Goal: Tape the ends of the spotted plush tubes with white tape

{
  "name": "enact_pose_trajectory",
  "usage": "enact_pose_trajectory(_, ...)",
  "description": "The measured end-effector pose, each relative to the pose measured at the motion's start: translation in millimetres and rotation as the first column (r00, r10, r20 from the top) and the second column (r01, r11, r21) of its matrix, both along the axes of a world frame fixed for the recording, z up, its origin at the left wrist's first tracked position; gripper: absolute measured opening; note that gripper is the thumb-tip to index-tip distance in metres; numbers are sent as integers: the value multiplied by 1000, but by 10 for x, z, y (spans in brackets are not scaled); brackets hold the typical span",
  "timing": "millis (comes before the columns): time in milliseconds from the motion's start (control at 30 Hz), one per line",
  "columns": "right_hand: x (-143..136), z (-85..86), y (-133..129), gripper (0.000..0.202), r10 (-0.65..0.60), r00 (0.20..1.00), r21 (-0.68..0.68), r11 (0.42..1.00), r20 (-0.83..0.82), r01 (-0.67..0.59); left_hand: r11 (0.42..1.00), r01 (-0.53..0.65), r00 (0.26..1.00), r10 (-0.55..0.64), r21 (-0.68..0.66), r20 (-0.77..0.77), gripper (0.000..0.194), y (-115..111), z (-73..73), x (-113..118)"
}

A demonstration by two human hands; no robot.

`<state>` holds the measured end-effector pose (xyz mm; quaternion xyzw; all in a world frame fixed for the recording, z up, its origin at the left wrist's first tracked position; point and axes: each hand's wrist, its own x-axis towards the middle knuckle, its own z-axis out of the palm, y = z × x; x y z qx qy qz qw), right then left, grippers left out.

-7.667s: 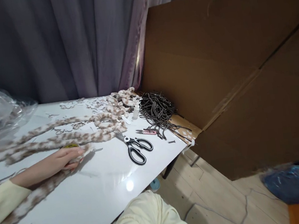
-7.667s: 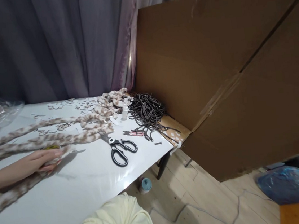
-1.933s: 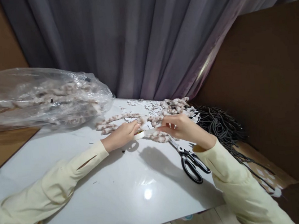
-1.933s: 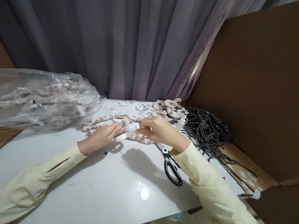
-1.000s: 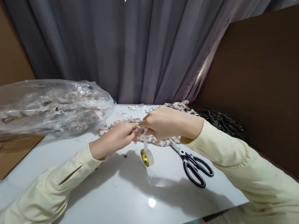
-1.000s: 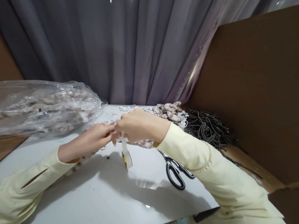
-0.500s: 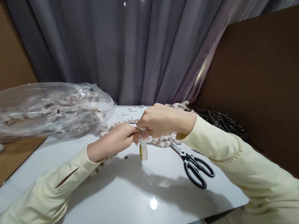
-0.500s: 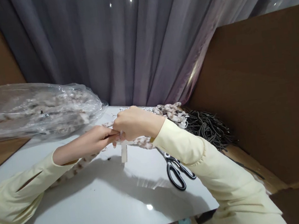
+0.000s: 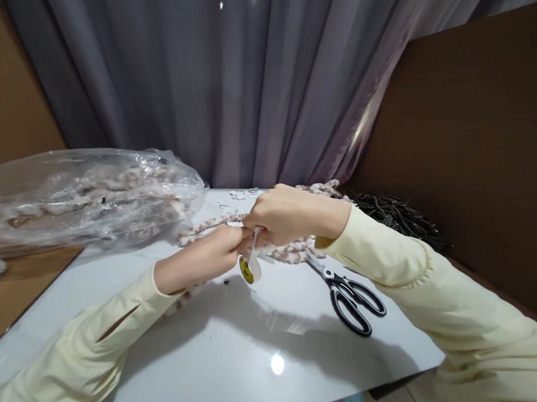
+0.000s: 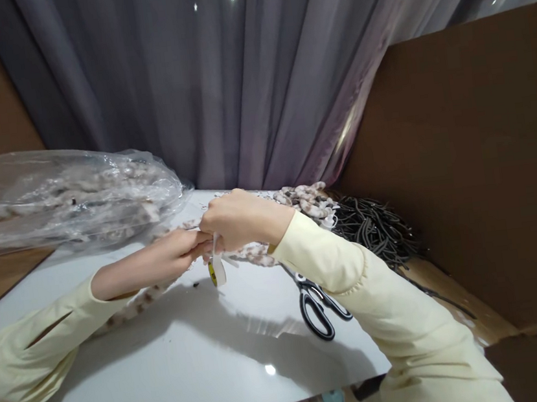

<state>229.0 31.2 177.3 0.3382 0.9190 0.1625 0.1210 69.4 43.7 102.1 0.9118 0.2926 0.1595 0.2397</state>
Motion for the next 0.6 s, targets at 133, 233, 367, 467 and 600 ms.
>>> enact_pose_trajectory(133,-1,5,18,24,8,1000,1,1000,-29,-8,999,-33,999,33,-11,38,14,-47,19,11)
enact_pose_trajectory(233,1,2,31,31,-24,999,14,1000,-29,25,996,-54,994,60,-69,91,19,-70,24,13)
enact_pose_trajectory(367,3,-17,42,35,-30,999,22,999,-32,31,995,-19,996,28,-102,83,18,-66,13,4)
enact_pose_trajectory(467,-12,-21,42,29,-56,998,1,998,-2,56,995,18,997,-11,-96,75,15,-68,21,1)
enact_pose_trajectory(600,-49,-17,44,24,-126,992,-60,990,24,128,991,49,997,-40,-122,71,16,-90,31,8)
